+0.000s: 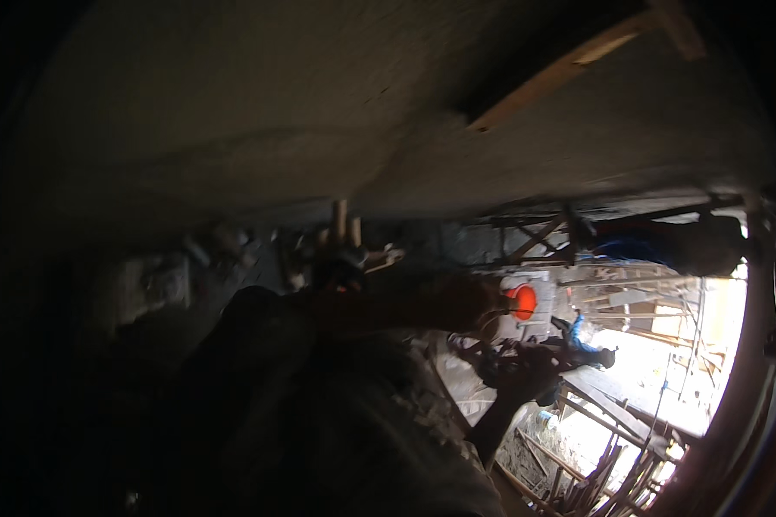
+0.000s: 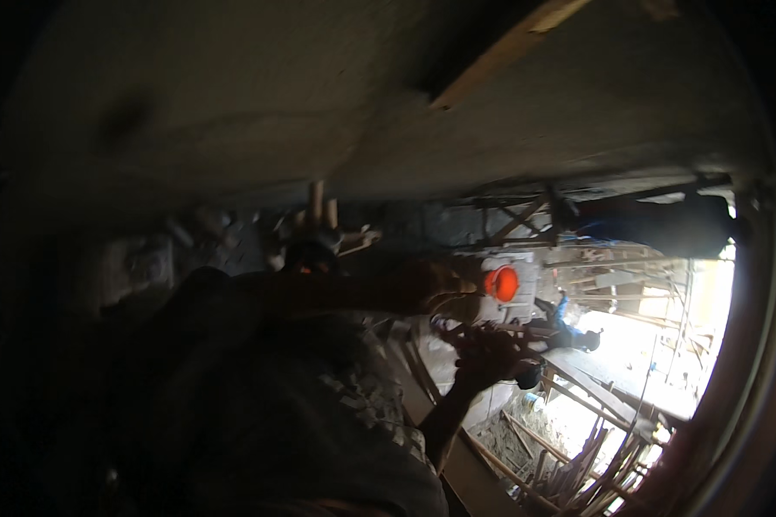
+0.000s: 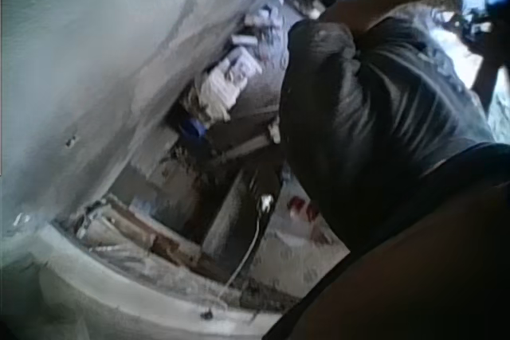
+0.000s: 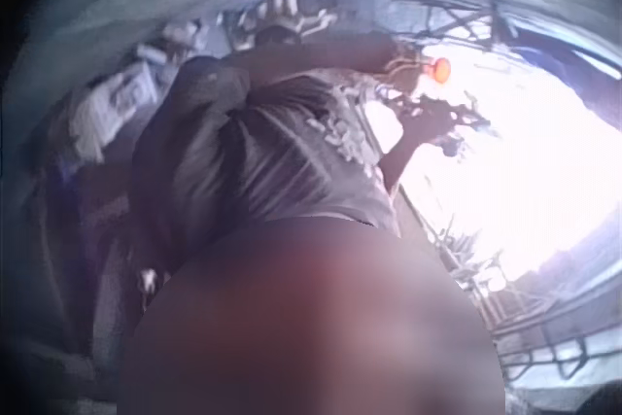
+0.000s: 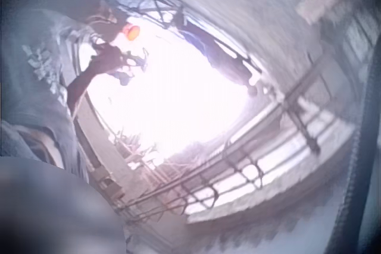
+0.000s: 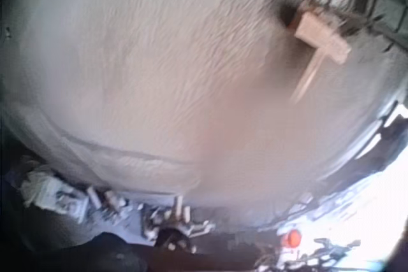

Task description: The person uses pliers to twist and secure wire ties around intersecting rebar rods, forming a reinforced concrete cage. They repeatedly wrap wire and twist it to fasten the joints of the rebar framework.

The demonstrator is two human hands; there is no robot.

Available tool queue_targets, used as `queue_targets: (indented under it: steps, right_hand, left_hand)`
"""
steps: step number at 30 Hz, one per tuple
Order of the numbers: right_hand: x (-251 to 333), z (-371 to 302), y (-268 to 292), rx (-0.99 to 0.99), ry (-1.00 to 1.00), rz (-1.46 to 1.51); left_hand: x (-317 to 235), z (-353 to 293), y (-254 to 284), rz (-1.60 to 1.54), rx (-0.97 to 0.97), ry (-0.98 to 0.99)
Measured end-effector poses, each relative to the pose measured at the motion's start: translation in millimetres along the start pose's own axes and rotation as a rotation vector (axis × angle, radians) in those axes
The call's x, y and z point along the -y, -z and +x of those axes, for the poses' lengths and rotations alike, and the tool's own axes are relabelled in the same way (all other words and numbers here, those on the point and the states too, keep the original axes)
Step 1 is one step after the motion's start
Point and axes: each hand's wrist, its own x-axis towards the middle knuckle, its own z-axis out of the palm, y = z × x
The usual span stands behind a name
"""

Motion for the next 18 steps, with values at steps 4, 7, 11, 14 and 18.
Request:
queue_targets:
  steps: [4, 7, 11, 14, 18]
  right_hand:
    - [13, 2, 14, -0.018, 0.104, -0.162]
    - [9, 9, -3, 0.182, 0.325, -0.574]
    - [18, 0, -29, 0.313, -0.275, -0.13]
    - [28, -4, -38, 0.481, -0.352, 0.043]
    - [20, -7, -47, 0.509, -0.145, -0.183]
  left_hand:
    - [13, -20, -25, -0.129, -0.116, -0.043]
    - [6, -21, -41, -0.189, -0.116, -0.168]
    - [-7, -13, -38, -0.328, -0.223, -0.213]
    - [-14, -7, -16, -0.055, -0.357, -0.273]
    - [-22, -3, 14, -0.197, -0.24, -0.12]
